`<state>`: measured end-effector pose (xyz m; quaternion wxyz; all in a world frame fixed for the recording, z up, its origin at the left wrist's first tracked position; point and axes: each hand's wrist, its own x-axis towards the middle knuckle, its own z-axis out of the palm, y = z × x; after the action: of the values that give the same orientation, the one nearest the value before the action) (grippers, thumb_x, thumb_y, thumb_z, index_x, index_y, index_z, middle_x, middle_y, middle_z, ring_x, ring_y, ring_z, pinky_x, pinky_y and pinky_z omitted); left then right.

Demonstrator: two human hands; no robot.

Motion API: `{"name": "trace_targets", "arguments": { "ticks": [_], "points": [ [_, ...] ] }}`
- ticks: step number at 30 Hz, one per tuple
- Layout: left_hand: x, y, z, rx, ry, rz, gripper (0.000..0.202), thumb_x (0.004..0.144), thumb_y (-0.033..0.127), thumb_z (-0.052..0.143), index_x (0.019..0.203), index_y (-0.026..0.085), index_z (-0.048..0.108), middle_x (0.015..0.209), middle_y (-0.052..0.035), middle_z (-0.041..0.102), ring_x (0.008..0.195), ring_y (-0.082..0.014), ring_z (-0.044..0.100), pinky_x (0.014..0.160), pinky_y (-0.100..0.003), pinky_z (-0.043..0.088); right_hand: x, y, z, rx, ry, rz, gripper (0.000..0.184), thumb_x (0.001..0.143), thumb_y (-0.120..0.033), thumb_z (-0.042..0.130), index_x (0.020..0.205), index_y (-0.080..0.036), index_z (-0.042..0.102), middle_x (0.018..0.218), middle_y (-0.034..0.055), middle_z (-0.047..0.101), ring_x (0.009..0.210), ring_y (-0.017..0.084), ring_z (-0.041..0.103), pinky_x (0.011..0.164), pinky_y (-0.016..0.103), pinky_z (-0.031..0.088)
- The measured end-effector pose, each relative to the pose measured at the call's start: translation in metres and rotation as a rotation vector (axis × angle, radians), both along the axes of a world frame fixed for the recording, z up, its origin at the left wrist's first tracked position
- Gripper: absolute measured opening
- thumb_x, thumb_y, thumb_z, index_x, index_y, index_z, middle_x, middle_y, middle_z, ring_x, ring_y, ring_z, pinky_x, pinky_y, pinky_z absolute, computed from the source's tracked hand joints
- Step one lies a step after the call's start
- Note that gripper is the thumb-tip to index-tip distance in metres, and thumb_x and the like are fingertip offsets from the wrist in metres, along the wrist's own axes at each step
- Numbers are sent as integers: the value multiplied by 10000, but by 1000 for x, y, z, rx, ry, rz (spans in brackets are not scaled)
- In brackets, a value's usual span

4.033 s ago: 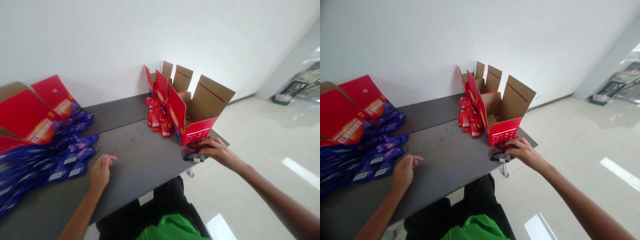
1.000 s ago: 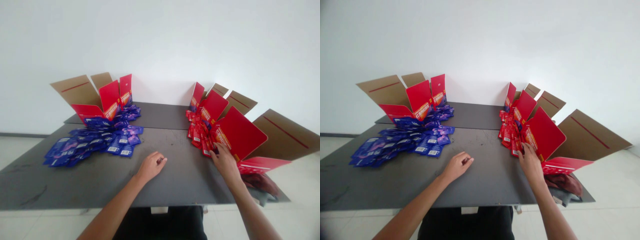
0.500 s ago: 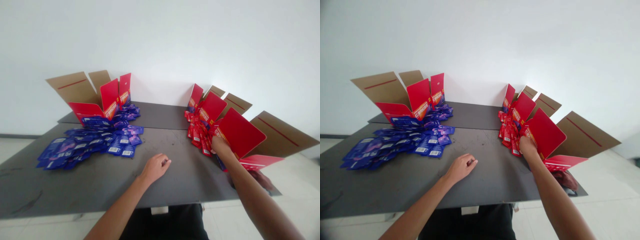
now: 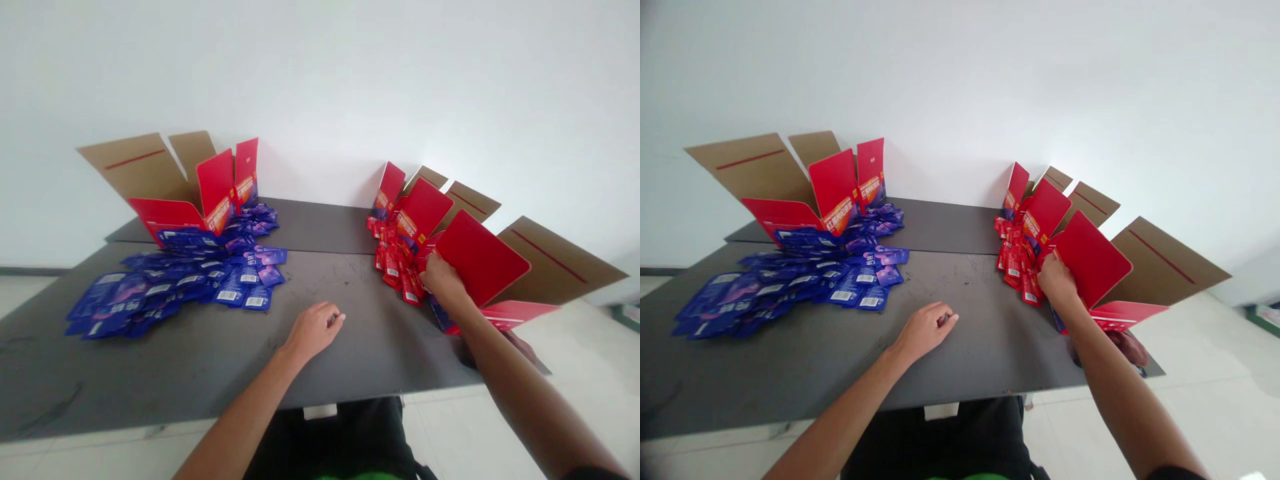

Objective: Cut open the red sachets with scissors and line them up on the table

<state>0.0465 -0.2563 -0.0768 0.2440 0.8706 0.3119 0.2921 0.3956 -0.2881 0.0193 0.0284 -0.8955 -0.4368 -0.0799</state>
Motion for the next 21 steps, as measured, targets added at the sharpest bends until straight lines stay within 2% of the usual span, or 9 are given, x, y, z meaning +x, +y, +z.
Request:
{"name": "trace_targets", "arguments": {
  "ticks": [3, 6, 8, 11, 14, 17, 19, 21],
  "points": [
    [0, 0, -1, 19, 19, -5, 177, 1011, 262, 619, 846, 204, 647, 793, 12, 647, 701, -148, 595, 670, -264, 413, -24, -11, 25, 38, -42, 66, 412, 918, -131, 499, 1313, -44, 575, 1168, 269, 706, 1037, 352, 721, 826, 400, 543],
    [1, -1, -4, 56, 47, -16, 185, 1014, 264, 614, 842, 203, 642, 797, 12, 652, 699, -146, 601, 659, -261, 420, -47, -23, 54, 119, -85, 148, 484, 932, -229, 535, 1398, -98, 529, 1205, 217, 704, 1006, 330, 713, 800, 378, 530],
    [3, -2, -7, 98, 66, -28, 191, 1019, 263, 608, 841, 202, 639, 802, 8, 657, 707, -149, 610, 654, -261, 429, -59, -26, 69, 193, -84, 234, 493, 926, -274, 556, 1393, -117, 544, 1189, 189, 714, 987, 318, 707, 774, 363, 525],
    [6, -3, -12, 196, 95, -63, 201, 1031, 256, 585, 848, 194, 636, 825, -9, 666, 759, -163, 632, 679, -267, 453, -74, -18, 74, 294, 75, 362, 443, 905, -268, 584, 1330, -146, 605, 1060, 117, 746, 842, 238, 710, 724, 307, 522],
    [12, 0, -16, 334, 130, -140, 231, 1037, 247, 560, 830, 186, 641, 813, -28, 662, 789, -181, 640, 700, -282, 471, -86, 6, 52, 336, 477, 360, 446, 934, -236, 538, 1371, -167, 597, 875, 44, 741, 570, 139, 644, 592, 252, 514],
    [20, 8, -17, 478, 164, -237, 240, 1021, 259, 569, 809, 181, 648, 783, -38, 658, 755, -188, 638, 667, -296, 468, -98, 40, 11, 368, 812, 361, 474, 972, -237, 468, 1427, -140, 558, 752, 17, 704, 525, 127, 624, 527, 226, 524],
    [27, 16, -16, 561, 178, -288, 246, 1013, 285, 576, 802, 182, 649, 759, -39, 654, 721, -188, 635, 631, -303, 458, -105, 65, -15, 344, 874, 365, 457, 982, -227, 414, 1392, -133, 591, 721, 10, 694, 555, 130, 645, 550, 219, 550],
    [34, 24, -16, 629, 188, -325, 256, 1010, 309, 576, 796, 186, 644, 736, -36, 647, 694, -185, 632, 599, -306, 445, -110, 93, -33, 328, 865, 363, 458, 982, -209, 368, 1354, -117, 618, 740, 25, 711, 591, 135, 672, 566, 215, 562]
  ]
}}
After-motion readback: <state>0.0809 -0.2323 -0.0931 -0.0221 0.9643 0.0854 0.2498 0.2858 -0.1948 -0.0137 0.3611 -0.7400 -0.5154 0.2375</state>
